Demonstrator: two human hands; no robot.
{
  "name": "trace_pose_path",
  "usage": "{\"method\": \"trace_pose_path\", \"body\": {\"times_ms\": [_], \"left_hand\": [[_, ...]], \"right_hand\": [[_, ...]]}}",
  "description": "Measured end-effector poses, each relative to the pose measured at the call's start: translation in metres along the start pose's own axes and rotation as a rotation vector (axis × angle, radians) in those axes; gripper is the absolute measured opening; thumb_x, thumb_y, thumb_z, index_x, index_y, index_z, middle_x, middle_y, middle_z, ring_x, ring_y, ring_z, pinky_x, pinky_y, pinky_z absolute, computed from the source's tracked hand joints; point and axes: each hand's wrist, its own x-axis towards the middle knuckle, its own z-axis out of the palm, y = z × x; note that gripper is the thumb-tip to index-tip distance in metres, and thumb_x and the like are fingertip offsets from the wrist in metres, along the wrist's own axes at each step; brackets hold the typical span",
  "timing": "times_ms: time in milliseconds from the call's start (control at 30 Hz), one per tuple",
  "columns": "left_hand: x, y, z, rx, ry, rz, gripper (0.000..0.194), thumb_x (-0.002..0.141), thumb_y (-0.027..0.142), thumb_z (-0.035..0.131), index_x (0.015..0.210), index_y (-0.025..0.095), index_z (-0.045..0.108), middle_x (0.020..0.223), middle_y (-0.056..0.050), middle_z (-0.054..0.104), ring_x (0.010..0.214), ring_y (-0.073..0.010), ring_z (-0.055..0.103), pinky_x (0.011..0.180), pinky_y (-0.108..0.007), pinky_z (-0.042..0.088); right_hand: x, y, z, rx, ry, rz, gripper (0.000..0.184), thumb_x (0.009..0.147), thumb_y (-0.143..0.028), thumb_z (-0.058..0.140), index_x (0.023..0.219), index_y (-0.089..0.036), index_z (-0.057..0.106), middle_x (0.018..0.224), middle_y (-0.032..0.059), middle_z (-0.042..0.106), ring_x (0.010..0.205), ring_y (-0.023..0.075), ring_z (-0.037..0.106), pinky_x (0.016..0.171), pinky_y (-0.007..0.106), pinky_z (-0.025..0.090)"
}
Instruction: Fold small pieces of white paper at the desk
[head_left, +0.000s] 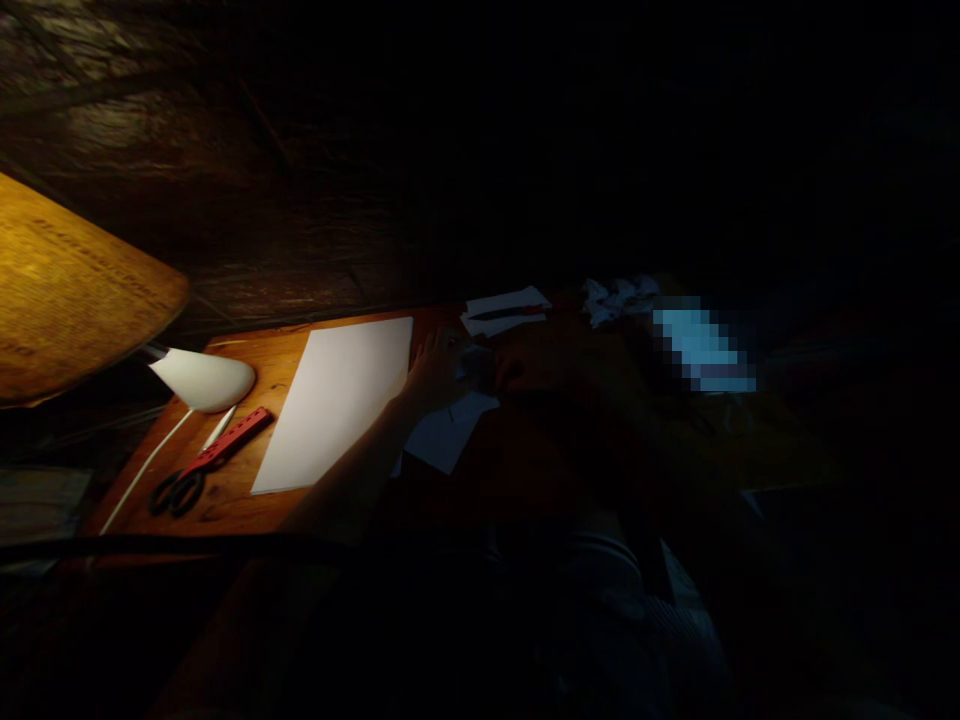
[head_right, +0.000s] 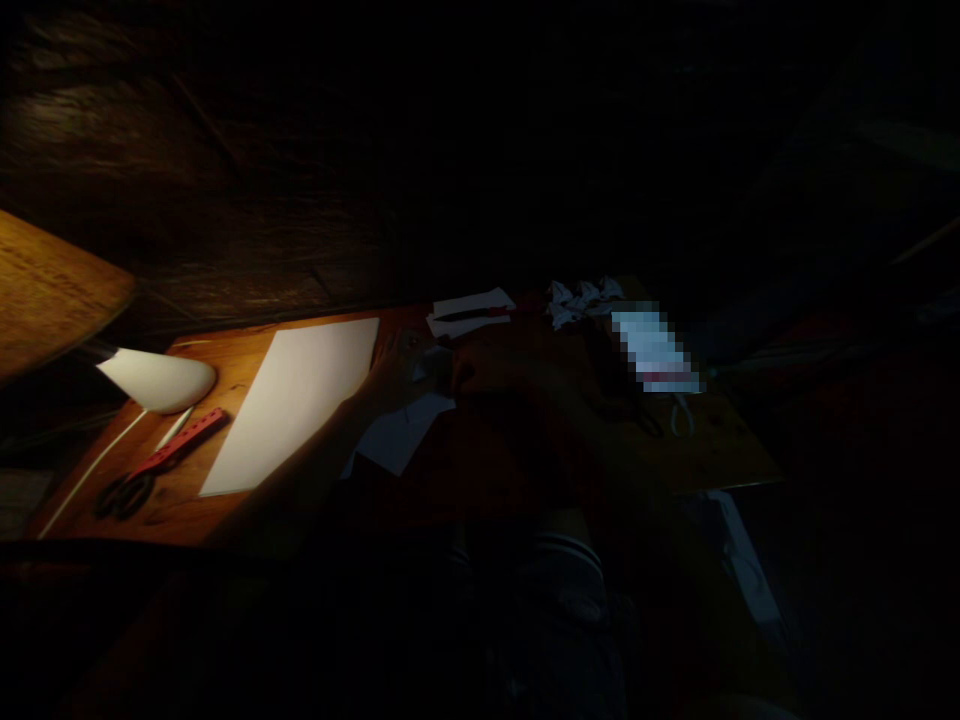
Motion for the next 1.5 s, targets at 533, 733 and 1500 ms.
{"method": "trace_pose_path", "body": {"times_ms": [533, 733, 1500], "left_hand": [[-0.003, 0.005, -0.002, 0.064, -0.010, -0.007, 0.073, 0.081, 0.045, 0.078, 0.147, 0.025, 0.054, 0.143, -0.017, 0.053, 0.133, -0.0428, 0.052, 0.110, -0.062, 0.046], [-0.003, 0.009, -0.005, 0.077, -0.046, -0.042, 0.076, 0.082, 0.045, 0.078, 0.149, 0.020, 0.053, 0.146, -0.020, 0.051, 0.136, -0.0443, 0.050, 0.111, -0.062, 0.045], [-0.007, 0.016, -0.003, 0.077, -0.020, -0.043, 0.082, 0.081, 0.049, 0.080, 0.153, 0.025, 0.050, 0.145, -0.019, 0.051, 0.134, -0.0452, 0.051, 0.106, -0.061, 0.048]], "right_hand": [[0.002, 0.003, 0.006, 0.070, 0.002, 0.020, 0.016, 0.077, -0.011, 0.073, 0.084, -0.019, 0.085, 0.093, 0.0048, 0.081, 0.080, 0.0156, 0.071, 0.078, 0.027, 0.054], [0.000, -0.002, 0.003, 0.090, -0.037, 0.009, 0.013, 0.077, -0.013, 0.076, 0.083, -0.019, 0.086, 0.095, 0.0052, 0.081, 0.079, 0.0153, 0.070, 0.075, 0.026, 0.053], [0.009, 0.006, 0.021, -0.020, 0.057, 0.173, 0.012, 0.077, -0.018, 0.079, 0.084, -0.015, 0.070, 0.082, 0.0018, 0.071, 0.069, 0.0125, 0.059, 0.061, 0.024, 0.038]]}}
